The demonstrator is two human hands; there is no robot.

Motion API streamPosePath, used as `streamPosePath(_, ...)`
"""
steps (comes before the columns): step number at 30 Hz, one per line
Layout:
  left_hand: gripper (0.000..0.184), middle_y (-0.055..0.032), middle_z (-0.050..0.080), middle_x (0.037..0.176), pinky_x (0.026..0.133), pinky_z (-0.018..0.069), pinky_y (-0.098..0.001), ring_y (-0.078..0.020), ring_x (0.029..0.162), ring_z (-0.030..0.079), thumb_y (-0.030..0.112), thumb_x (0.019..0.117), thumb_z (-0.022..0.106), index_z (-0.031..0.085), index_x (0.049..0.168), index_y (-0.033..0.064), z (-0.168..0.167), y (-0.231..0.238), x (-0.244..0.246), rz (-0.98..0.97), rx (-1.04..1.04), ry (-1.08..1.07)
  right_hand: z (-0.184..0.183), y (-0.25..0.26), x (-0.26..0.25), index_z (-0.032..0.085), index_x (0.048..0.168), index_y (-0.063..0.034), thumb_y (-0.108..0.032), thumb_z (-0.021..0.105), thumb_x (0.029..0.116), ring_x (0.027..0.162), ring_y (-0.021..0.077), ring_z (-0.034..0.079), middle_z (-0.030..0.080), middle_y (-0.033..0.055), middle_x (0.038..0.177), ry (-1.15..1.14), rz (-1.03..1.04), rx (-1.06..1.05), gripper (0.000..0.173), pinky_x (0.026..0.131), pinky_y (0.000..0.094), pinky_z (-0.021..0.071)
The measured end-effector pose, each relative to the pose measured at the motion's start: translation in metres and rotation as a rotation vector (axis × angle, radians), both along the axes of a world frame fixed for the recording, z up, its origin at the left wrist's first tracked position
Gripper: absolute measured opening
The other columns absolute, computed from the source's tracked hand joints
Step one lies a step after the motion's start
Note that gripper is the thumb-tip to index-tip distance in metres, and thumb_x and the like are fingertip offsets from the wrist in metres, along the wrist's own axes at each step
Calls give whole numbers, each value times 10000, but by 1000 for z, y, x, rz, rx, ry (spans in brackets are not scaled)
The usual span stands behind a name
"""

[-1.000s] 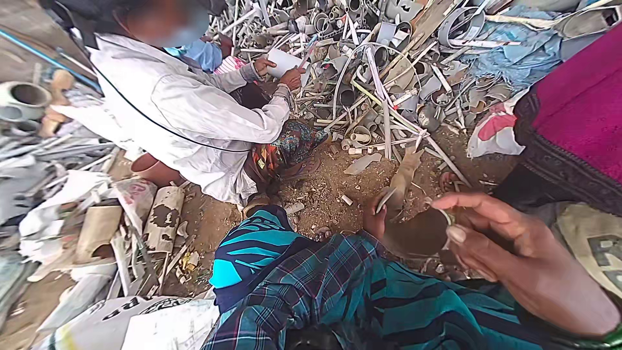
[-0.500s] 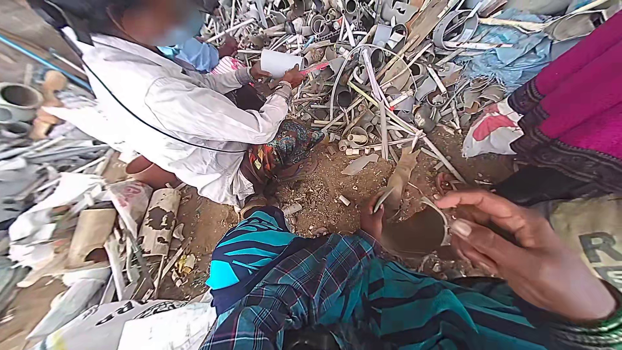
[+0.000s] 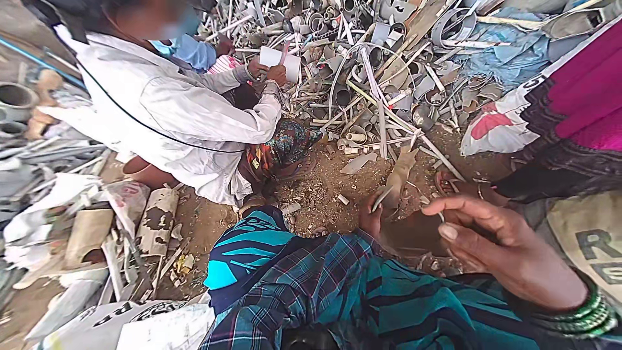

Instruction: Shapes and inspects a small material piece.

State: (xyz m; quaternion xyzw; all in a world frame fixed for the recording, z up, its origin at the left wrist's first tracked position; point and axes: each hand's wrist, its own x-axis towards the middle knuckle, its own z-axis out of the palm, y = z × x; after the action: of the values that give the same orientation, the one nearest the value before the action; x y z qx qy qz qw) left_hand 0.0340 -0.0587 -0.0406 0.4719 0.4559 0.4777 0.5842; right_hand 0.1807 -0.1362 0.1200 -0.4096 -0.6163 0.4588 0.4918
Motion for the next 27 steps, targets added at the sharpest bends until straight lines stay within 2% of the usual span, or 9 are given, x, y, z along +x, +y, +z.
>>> streamPosePath(3,424,-344,462,1457,1138,354,-338,-299,1359,470,-144,960,421,466,1378,-195,2,-3,-1,-40,9,17,-64,28,-3,672,1150,-67,-113,574,889,477,-81,430,508,-168,647,-111,-123,-104,283,455,114,383)
streamPosePath(6,423,-361,485,1417,1123,368,-325,-298,1317,500,-163,933,434,482,1351,-213,0,-4,2,-40,51,24,-114,48,-13,689,1140,11,-79,558,926,535,-26,440,554,-59,705,-294,-194,-175,267,531,178,394)
streamPosePath(10,400,-344,520,1388,1107,380,-317,-266,1279,528,-127,964,439,484,1354,-203,5,-3,1,-1,13,37,-38,26,-28,682,1137,-61,-109,573,904,498,-88,439,532,-148,674,-155,-116,-79,261,469,110,387)
streamPosePath(13,404,-320,513,1408,1106,381,-316,-250,1282,521,-119,976,434,478,1372,-184,7,0,0,16,-26,13,8,-2,-10,684,1201,-192,-259,622,964,541,-123,448,514,-206,684,-54,54,36,254,481,65,387)
streamPosePath(16,414,-343,504,1410,1117,376,-328,-280,1307,512,-129,960,431,475,1366,-198,4,-1,0,-15,8,26,-34,12,-9,684,1157,-115,-166,593,916,496,-99,436,510,-186,658,-81,-77,-48,262,455,95,377)
streamPosePath(18,419,-351,491,1422,1128,369,-327,-292,1326,503,-135,955,431,471,1366,-206,1,-3,1,-44,40,30,-87,32,-15,689,1131,-23,-106,562,912,501,-52,435,531,-106,679,-208,-215,-142,266,487,143,386)
streamPosePath(20,410,-351,506,1399,1116,382,-320,-286,1300,520,-147,945,444,484,1347,-214,0,-5,2,-39,63,27,-108,44,-23,692,1139,8,-89,556,939,541,-13,450,573,-37,732,-276,-257,-181,261,536,189,402)
streamPosePath(24,403,-340,534,1374,1101,387,-322,-269,1268,535,-133,942,449,502,1335,-206,3,-3,2,8,46,40,-23,17,-28,678,1145,-82,-107,572,911,489,-88,436,536,-161,679,-82,-128,-74,258,452,103,385)
streamPosePath(27,399,-336,522,1390,1102,381,-316,-262,1276,525,-121,966,438,490,1354,-198,4,-1,0,6,24,36,15,-7,-8,678,1218,-220,-265,624,979,517,-122,438,519,-201,677,2,61,18,249,456,61,377)
